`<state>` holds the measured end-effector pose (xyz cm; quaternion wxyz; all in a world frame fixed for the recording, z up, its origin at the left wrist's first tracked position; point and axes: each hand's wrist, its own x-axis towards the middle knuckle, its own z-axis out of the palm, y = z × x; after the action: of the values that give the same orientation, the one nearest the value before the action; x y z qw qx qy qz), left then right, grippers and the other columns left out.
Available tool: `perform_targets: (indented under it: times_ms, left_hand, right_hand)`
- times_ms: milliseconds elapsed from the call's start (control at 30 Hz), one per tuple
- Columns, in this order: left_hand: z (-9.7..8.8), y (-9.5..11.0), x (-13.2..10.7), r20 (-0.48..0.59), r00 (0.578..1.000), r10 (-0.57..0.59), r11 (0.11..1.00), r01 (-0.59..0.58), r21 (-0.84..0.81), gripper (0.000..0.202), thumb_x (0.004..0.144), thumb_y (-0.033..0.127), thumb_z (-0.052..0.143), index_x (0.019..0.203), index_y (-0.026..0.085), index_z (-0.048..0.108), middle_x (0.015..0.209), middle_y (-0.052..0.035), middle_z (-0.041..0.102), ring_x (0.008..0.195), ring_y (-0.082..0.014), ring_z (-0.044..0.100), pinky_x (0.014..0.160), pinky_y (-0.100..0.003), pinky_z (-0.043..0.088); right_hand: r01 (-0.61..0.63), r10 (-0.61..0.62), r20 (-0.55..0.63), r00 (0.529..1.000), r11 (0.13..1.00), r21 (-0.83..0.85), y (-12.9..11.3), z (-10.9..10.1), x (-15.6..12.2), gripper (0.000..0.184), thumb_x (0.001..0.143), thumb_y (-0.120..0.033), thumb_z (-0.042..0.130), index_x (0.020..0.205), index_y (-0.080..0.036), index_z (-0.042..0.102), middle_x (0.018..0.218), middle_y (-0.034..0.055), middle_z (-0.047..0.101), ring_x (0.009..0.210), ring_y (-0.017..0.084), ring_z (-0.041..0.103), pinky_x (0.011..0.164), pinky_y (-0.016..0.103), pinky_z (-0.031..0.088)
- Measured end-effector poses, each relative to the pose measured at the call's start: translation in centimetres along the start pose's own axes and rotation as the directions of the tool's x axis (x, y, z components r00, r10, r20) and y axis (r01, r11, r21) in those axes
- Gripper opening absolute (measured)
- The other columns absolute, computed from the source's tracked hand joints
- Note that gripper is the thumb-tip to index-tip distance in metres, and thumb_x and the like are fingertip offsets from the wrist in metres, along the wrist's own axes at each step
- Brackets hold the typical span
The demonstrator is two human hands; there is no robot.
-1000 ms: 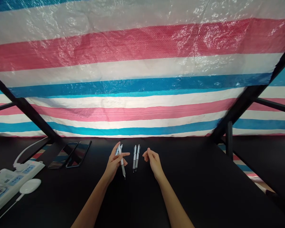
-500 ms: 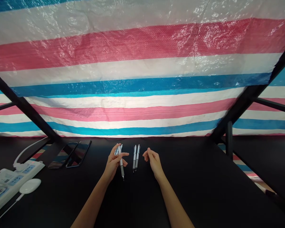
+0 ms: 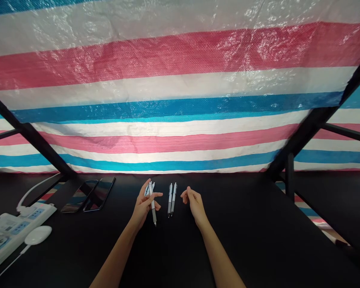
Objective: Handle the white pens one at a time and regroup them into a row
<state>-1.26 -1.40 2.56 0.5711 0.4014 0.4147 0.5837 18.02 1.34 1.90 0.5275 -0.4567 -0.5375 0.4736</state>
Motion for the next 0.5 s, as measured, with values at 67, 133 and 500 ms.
perform_targets:
  times_ms: [67, 133, 500]
  left_hand:
    - [-0.06, -0.10, 0.07, -0.002, 1.000, -0.001, 1.000, 0.001, 0.003, 0.082, 0.074, 0.041, 0.065, 0.141, 0.024, 0.022, 0.088, -0.0091, 0.071, 0.047, -0.0124, 0.061, 0.051, -0.026, 0.050]
    - [-0.10, -0.13, 0.11, -0.007, 1.000, -0.001, 1.000, 0.001, 0.006, 0.080, 0.074, 0.041, 0.065, 0.140, 0.024, 0.024, 0.087, -0.0087, 0.071, 0.047, -0.0121, 0.061, 0.051, -0.026, 0.050]
    - [-0.07, 0.24, -0.11, -0.023, 1.000, 0.003, 0.999, -0.002, 0.052, 0.064, 0.076, 0.039, 0.061, 0.131, 0.021, 0.032, 0.086, -0.0070, 0.071, 0.046, -0.0120, 0.060, 0.053, -0.028, 0.051]
  right_hand:
    - [0.000, 0.000, 0.002, 1.000, 1.000, 0.010, 0.00, -0.02, -0.01, 0.059, 0.081, -0.069, 0.036, 0.057, -0.020, 0.058, 0.052, 0.0009, 0.046, 0.052, 0.015, 0.044, 0.054, 0.028, 0.037]
    - [-0.003, 0.003, 0.002, 1.000, 1.000, 0.030, 0.05, -0.04, 0.02, 0.058, 0.081, -0.068, 0.037, 0.057, -0.019, 0.059, 0.052, 0.0006, 0.046, 0.052, 0.015, 0.044, 0.054, 0.029, 0.036]
    - [-0.008, 0.007, 0.005, 1.000, 0.998, 0.056, 0.19, -0.12, 0.14, 0.056, 0.081, -0.066, 0.041, 0.056, -0.019, 0.059, 0.051, 0.0005, 0.047, 0.050, 0.014, 0.044, 0.054, 0.029, 0.036]
